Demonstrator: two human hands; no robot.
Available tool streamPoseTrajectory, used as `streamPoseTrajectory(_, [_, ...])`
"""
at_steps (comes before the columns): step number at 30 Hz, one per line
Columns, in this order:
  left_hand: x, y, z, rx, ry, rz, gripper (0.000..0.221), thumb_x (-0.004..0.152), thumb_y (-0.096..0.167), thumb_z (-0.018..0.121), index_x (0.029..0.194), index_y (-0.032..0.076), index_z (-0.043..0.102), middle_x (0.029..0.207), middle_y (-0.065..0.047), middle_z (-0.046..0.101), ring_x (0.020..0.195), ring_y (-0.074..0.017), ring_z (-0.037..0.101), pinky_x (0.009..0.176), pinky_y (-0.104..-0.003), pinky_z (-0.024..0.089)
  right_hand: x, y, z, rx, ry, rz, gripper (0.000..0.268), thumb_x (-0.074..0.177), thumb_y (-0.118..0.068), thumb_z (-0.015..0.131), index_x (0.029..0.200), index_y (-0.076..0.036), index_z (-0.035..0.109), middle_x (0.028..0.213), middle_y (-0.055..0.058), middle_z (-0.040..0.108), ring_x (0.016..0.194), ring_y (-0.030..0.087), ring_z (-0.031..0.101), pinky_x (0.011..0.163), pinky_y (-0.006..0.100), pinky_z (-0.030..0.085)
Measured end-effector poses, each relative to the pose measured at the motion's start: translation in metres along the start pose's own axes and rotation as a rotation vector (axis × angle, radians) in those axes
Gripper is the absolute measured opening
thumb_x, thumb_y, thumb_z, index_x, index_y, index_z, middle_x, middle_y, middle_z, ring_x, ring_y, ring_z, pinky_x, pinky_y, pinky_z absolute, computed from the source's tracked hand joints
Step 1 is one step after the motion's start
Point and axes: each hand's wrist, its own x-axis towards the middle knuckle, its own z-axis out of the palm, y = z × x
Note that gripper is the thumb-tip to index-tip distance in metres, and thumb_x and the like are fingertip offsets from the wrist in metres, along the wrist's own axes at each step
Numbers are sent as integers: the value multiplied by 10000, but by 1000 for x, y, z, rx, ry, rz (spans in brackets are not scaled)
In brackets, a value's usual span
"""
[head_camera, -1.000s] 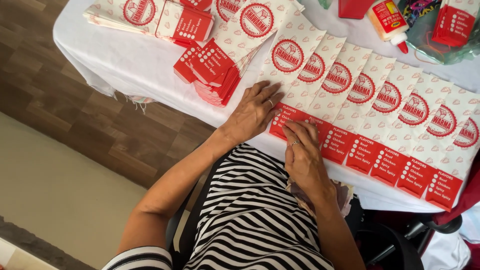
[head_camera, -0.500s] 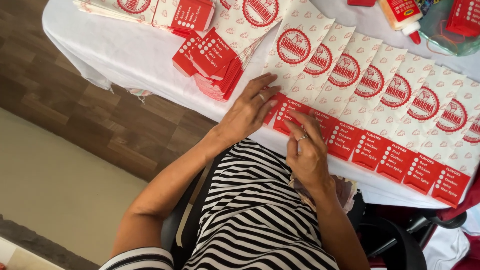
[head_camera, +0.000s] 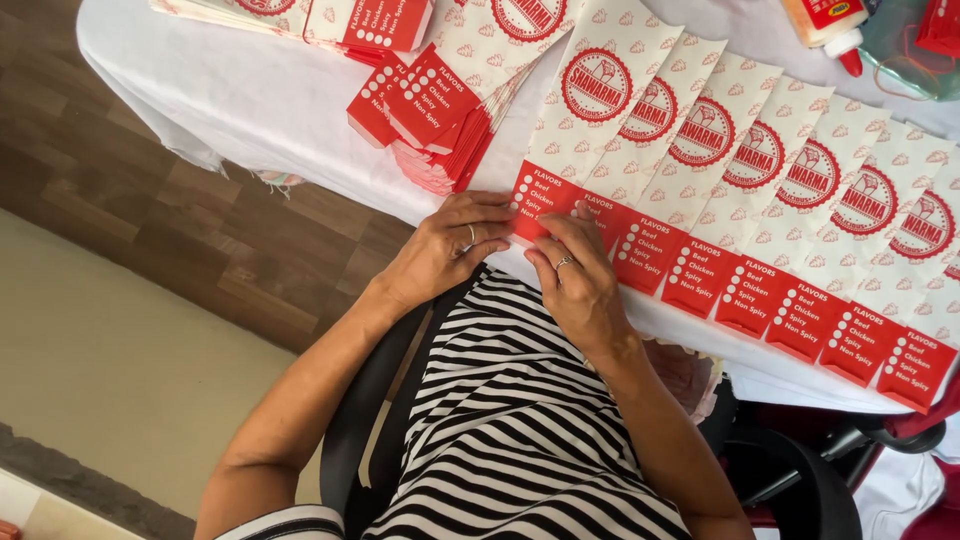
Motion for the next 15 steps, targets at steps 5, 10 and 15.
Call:
streamPoseTrajectory(5, [1, -1, 3, 16, 24, 12, 124, 920, 81, 766, 1008, -4, 785, 1050, -128, 754, 1069, -354, 715, 969, -455, 549, 1, -3, -3, 17, -6, 6, 112, 963, -39, 740, 966, 74, 738, 1174, 201, 716, 1104, 343, 712, 1143, 523, 444])
streamPoseTrajectory(10, [4, -7, 8, 35, 50, 42, 106, 940, 94, 746, 978, 3, 785, 990, -123, 729, 988, -340, 714, 900, -435, 552, 5, -4, -4, 55, -8, 46, 90, 962, -18, 731, 953, 72, 734, 1167, 195, 715, 1095, 340, 712, 1123, 531, 458])
streamPoseTrajectory(15, [3, -11, 18, 108, 75, 10, 110, 937, 113, 749, 939, 4, 764, 937, -115, 689, 922, -330, 691, 842, -420, 534, 5, -2, -1, 60, -6, 125, 79, 933, 8, 757, 933, 79, 723, 1147, 185, 711, 1069, 341, 714, 1096, 544, 481])
